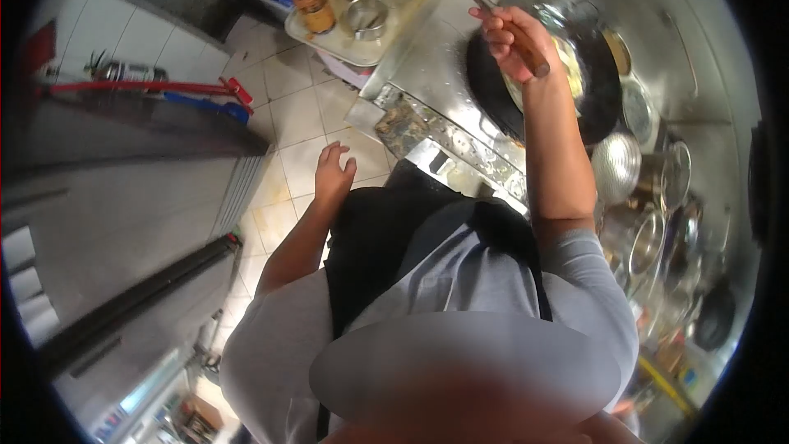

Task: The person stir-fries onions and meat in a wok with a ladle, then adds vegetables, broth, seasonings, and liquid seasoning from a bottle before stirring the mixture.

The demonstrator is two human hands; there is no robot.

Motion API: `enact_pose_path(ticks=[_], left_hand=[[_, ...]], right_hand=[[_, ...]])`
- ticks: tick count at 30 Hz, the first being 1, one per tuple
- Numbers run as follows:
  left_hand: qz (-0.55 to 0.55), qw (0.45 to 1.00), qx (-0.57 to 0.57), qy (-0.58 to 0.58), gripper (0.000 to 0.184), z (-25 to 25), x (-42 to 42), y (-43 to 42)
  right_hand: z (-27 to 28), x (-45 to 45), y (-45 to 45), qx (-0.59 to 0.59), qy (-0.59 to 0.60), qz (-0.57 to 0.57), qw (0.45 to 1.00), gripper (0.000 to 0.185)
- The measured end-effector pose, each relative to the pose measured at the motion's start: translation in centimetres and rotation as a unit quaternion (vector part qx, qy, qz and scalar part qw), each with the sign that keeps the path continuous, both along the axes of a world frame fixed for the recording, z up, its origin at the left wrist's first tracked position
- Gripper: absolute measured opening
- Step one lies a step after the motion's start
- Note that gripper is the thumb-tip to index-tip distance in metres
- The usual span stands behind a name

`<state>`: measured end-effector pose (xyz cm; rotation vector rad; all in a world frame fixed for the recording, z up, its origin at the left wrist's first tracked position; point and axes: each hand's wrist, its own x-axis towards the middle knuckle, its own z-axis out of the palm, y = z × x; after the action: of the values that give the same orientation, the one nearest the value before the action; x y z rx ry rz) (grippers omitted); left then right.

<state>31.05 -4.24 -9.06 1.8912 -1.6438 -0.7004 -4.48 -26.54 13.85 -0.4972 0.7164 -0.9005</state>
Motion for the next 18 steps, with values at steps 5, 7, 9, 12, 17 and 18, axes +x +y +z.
enact_pose_path(ticks=[5, 7, 9, 12, 17, 18], left_hand=[[-0.202, 0.962, -0.100, -0.156, 0.033, -8.4, -2.9, -8.2], [-0.215, 0.957, -0.068, -0.185, 0.043, -9.0, -4.1, -10.2], [-0.223, 0.948, 0.014, -0.228, 0.053, -9.6, -5.1, -12.0], [-0.226, 0.948, 0.110, -0.194, 0.058, -10.3, -5.9, -13.4], [-0.171, 0.962, 0.127, -0.169, 0.061, -6.9, -6.8, -12.2], [-0.144, 0.968, 0.132, -0.157, 0.059, -5.4, -7.4, -11.8]], right_hand=[[2.4, -6.2, 9.8, 0.011, 0.053, -0.054, 0.997, 0.036], [2.7, -7.9, 13.2, 0.008, 0.131, -0.114, 0.985, 0.039], [3.0, -9.3, 16.0, 0.013, 0.187, -0.152, 0.970, 0.041], [2.6, -11.6, 19.1, 0.028, 0.245, -0.184, 0.952, 0.040], [-0.4, -15.8, 22.3, 0.063, 0.305, -0.208, 0.927, 0.018], [-1.2, -16.5, 22.8, 0.065, 0.303, -0.209, 0.927, 0.018]])
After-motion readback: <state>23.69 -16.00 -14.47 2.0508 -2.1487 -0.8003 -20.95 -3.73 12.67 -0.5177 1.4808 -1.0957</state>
